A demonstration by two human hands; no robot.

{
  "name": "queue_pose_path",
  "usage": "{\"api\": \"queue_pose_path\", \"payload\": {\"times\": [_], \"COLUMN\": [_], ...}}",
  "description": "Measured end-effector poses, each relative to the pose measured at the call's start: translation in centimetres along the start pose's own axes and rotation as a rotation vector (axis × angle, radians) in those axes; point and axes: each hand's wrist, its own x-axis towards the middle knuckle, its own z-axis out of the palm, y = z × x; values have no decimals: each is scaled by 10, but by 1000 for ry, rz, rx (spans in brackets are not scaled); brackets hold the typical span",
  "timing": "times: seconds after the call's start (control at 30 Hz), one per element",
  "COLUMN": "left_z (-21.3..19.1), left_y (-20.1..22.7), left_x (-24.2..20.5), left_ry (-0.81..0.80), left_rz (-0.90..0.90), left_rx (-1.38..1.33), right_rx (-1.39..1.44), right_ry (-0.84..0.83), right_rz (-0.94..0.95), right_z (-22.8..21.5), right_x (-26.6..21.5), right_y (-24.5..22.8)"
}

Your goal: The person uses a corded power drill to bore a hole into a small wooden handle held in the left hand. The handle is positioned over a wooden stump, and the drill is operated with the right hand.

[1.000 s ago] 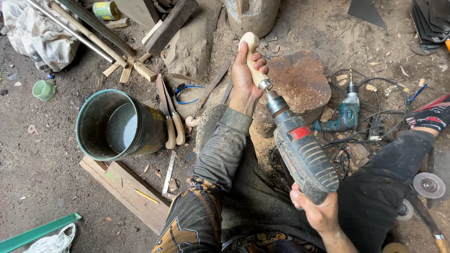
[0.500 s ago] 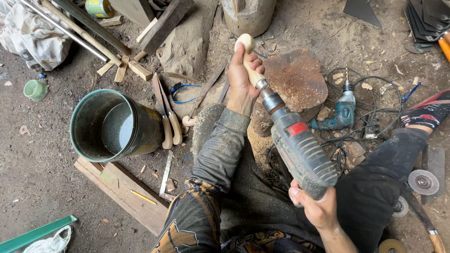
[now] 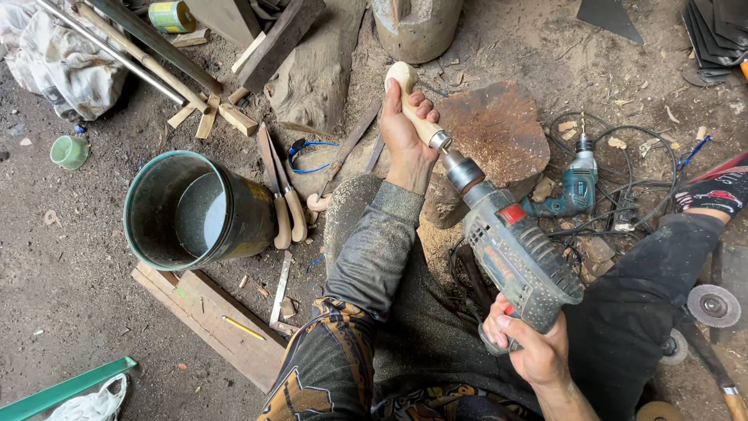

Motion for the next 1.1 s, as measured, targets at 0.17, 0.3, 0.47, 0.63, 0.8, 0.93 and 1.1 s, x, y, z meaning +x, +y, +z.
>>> {"api": "queue_pose_path", "payload": {"times": [0.17, 0.3, 0.47, 0.63, 0.8, 0.93, 1.1], "left_z": [0, 3, 3, 0, 7, 11, 12], "left_y": [-5, -7, -8, -11, -1, 6, 2], "left_x": [-1, -3, -6, -6, -2, -9, -13], "left_ry": [56, 58, 78, 87, 57, -92, -74], "left_rz": [13, 14, 11, 10, -109, -190, -262], "left_rx": [18, 13, 14, 29, 65, 197, 173], "right_rx": [40, 37, 11, -33, -139, -82, -133], "right_ry": [-1, -2, 3, 25, 3, -51, -21], "right_rz": [-12, -18, -11, -4, -14, -49, -17], "right_z": [-5, -6, -6, -3, -2, -6, -3], "right_x": [-3, -4, -5, -8, -9, -11, -13], "right_y": [1, 2, 2, 1, -9, -15, -15]}}
